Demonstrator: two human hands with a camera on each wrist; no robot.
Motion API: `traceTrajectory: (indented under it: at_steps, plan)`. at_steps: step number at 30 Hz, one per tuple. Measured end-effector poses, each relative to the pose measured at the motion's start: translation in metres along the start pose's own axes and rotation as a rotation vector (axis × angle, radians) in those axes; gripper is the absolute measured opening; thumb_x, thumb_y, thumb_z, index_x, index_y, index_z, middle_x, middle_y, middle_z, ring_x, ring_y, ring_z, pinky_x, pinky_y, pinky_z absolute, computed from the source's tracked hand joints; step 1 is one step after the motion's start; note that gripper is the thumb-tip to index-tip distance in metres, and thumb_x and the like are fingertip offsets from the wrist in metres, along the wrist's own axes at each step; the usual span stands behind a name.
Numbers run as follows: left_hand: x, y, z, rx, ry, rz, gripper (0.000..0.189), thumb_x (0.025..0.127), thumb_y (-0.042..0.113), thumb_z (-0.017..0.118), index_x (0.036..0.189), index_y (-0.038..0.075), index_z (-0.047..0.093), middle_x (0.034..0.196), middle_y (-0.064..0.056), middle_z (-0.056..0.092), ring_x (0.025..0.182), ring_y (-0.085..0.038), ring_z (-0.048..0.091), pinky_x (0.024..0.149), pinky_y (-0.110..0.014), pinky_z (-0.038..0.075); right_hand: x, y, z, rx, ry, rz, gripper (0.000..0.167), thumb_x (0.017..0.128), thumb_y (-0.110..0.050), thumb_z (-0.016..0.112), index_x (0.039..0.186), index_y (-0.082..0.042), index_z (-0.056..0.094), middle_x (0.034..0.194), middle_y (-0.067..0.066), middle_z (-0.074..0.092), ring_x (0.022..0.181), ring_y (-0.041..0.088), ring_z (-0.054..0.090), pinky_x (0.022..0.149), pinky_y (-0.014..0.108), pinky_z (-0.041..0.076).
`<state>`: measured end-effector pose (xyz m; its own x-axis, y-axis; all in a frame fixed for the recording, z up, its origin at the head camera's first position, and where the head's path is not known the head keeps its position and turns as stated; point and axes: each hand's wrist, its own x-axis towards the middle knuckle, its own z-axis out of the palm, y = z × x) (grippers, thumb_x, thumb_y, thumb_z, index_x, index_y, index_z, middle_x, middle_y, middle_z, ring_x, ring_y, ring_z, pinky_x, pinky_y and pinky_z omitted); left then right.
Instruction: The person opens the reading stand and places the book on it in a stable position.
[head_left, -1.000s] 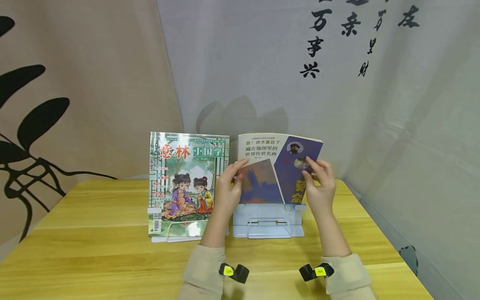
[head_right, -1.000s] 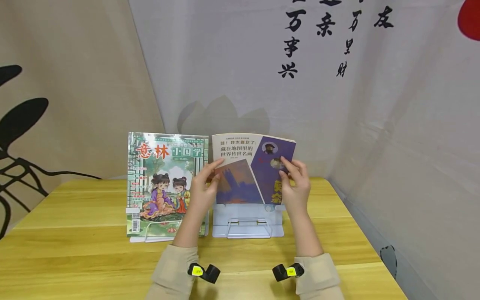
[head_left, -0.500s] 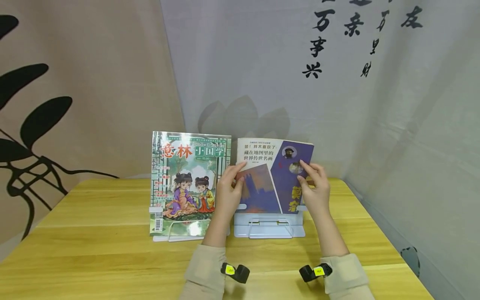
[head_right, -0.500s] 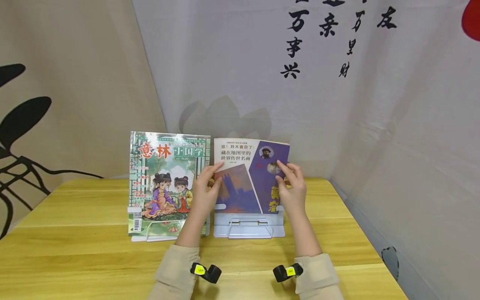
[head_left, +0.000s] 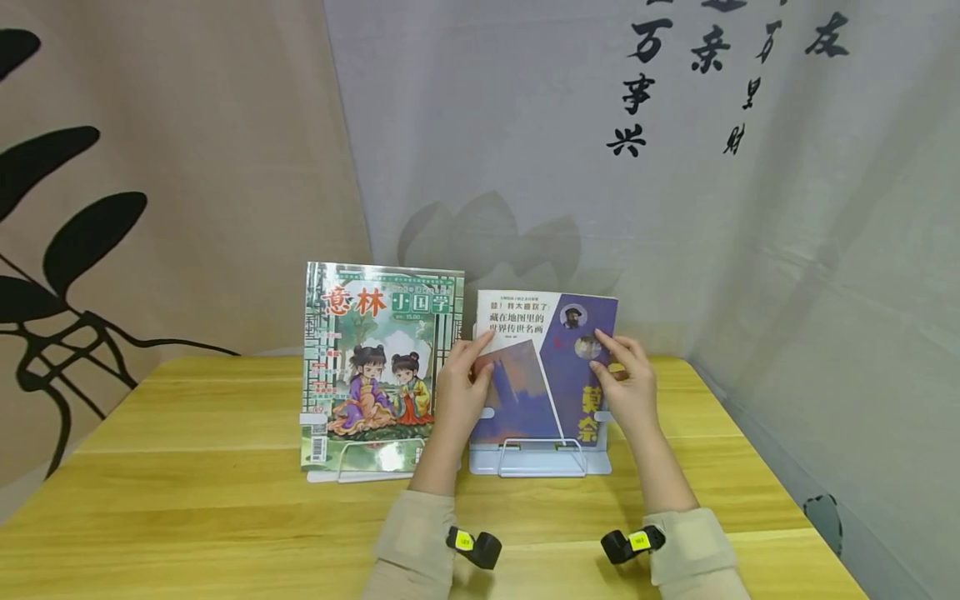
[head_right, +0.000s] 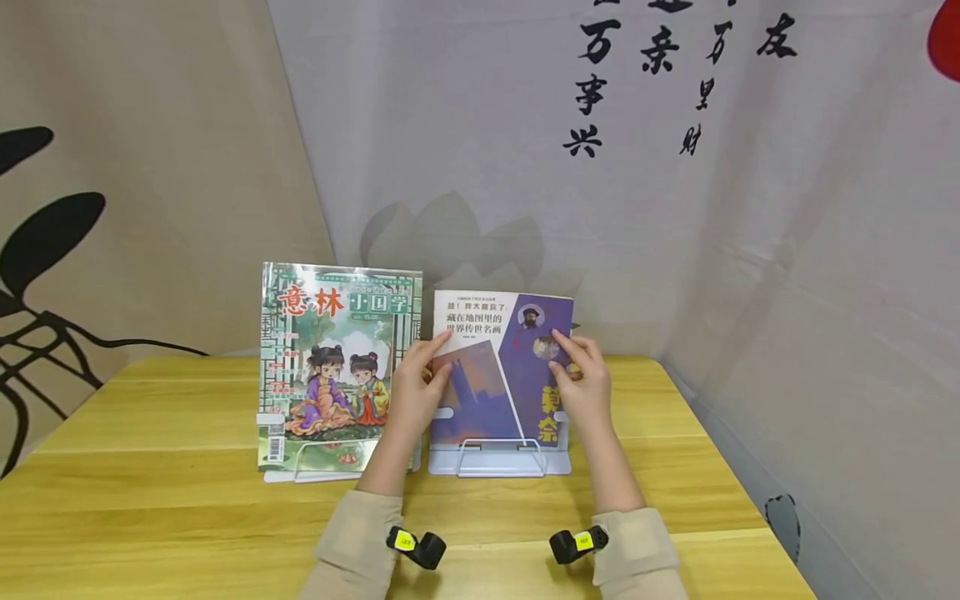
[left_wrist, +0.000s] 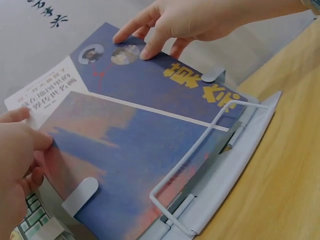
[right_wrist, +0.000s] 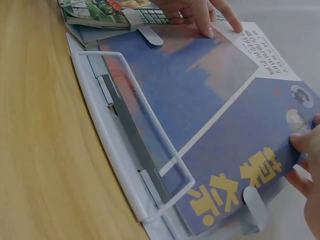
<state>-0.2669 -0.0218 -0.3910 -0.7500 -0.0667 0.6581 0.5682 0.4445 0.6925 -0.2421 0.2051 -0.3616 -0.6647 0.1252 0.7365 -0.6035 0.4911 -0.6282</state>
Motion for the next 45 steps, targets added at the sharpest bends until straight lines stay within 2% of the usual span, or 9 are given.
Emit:
traceTrajectory:
  at_steps: [7, 10, 15, 19, 25, 29, 32, 40, 45]
  plan:
    - [-0.002, 0.003, -0.001, 0.073, -0.050, -0.055, 0.054, 0.081, -0.005, 0.071, 0.129, 0.017, 0.063, 0.093, -0.005, 0.057, 0.068, -0.016, 0.047, 0.058, -0.029, 0.044, -0.002, 0.042, 0.002, 0.003, -0.047, 0.045, 0.048, 0.075, 0.019, 0.070, 0.119, 0.002, 0.066, 0.108, 0.020, 0.057, 0.084, 0.029, 0.055, 0.060, 0.014, 0.046]
    - [-0.002, 0.003, -0.002, 0.128, -0.081, -0.079, 0.055, 0.081, -0.003, 0.073, 0.130, 0.018, 0.062, 0.086, -0.005, 0.055, 0.064, -0.016, 0.044, 0.056, -0.030, 0.041, -0.003, 0.047, 0.002, -0.007, -0.077, 0.082, 0.049, 0.075, 0.016, 0.071, 0.120, -0.003, 0.067, 0.110, 0.015, 0.058, 0.084, 0.025, 0.055, 0.061, 0.015, 0.046]
    - [-0.001, 0.005, -0.003, 0.187, -0.118, -0.111, 0.056, 0.080, -0.001, 0.074, 0.131, 0.019, 0.061, 0.082, -0.005, 0.053, 0.064, -0.017, 0.045, 0.056, -0.031, 0.042, -0.003, 0.048, 0.001, -0.062, -0.127, 0.124, 0.051, 0.077, 0.012, 0.071, 0.123, -0.008, 0.066, 0.112, 0.009, 0.058, 0.086, 0.019, 0.052, 0.065, 0.018, 0.047]
    - [-0.001, 0.008, -0.004, 0.200, -0.132, -0.133, 0.057, 0.081, -0.001, 0.073, 0.132, 0.020, 0.060, 0.085, -0.006, 0.054, 0.065, -0.018, 0.046, 0.057, -0.031, 0.043, -0.002, 0.044, -0.001, -0.123, -0.150, 0.115, 0.052, 0.076, 0.010, 0.074, 0.124, -0.007, 0.065, 0.112, 0.011, 0.058, 0.085, 0.020, 0.054, 0.064, 0.019, 0.048]
    - [-0.003, 0.013, -0.004, 0.205, -0.124, -0.153, 0.061, 0.081, -0.002, 0.073, 0.135, 0.021, 0.058, 0.096, -0.009, 0.053, 0.066, -0.017, 0.048, 0.057, -0.029, 0.046, -0.002, 0.039, 0.000, -0.198, -0.186, 0.089, 0.062, 0.072, 0.009, 0.078, 0.129, -0.004, 0.060, 0.115, 0.016, 0.053, 0.083, 0.022, 0.053, 0.059, 0.017, 0.049]
    - [-0.005, 0.017, -0.005, 0.212, -0.132, -0.143, 0.064, 0.079, -0.003, 0.074, 0.137, 0.018, 0.056, 0.103, -0.011, 0.050, 0.069, -0.018, 0.050, 0.058, -0.029, 0.047, -0.002, 0.038, -0.001, -0.211, -0.216, 0.110, 0.066, 0.072, 0.010, 0.078, 0.133, -0.004, 0.057, 0.119, 0.017, 0.050, 0.086, 0.023, 0.052, 0.063, 0.019, 0.052]
    - [-0.005, 0.019, -0.008, 0.209, -0.146, -0.141, 0.064, 0.078, -0.003, 0.074, 0.137, 0.015, 0.055, 0.109, -0.012, 0.049, 0.075, -0.021, 0.053, 0.061, -0.029, 0.049, -0.003, 0.035, -0.003, -0.211, -0.241, 0.138, 0.064, 0.075, 0.008, 0.076, 0.134, -0.004, 0.056, 0.122, 0.016, 0.050, 0.090, 0.025, 0.053, 0.067, 0.026, 0.055]
    - [-0.009, 0.021, -0.019, 0.210, -0.243, -0.153, 0.061, 0.082, 0.009, 0.075, 0.138, 0.011, 0.053, 0.121, -0.016, 0.050, 0.098, -0.029, 0.057, 0.079, -0.038, 0.051, -0.006, 0.027, -0.010, -0.161, -0.279, 0.244, 0.058, 0.081, 0.004, 0.072, 0.135, -0.002, 0.053, 0.130, 0.017, 0.049, 0.100, 0.033, 0.056, 0.081, 0.044, 0.053]
    - [-0.017, 0.016, -0.027, 0.158, -0.326, -0.137, 0.061, 0.085, 0.012, 0.072, 0.141, 0.009, 0.048, 0.129, -0.016, 0.047, 0.106, -0.032, 0.056, 0.084, -0.042, 0.050, -0.011, 0.023, -0.014, -0.166, -0.313, 0.252, 0.056, 0.082, 0.002, 0.072, 0.135, -0.001, 0.053, 0.132, 0.019, 0.049, 0.100, 0.034, 0.057, 0.080, 0.046, 0.052]
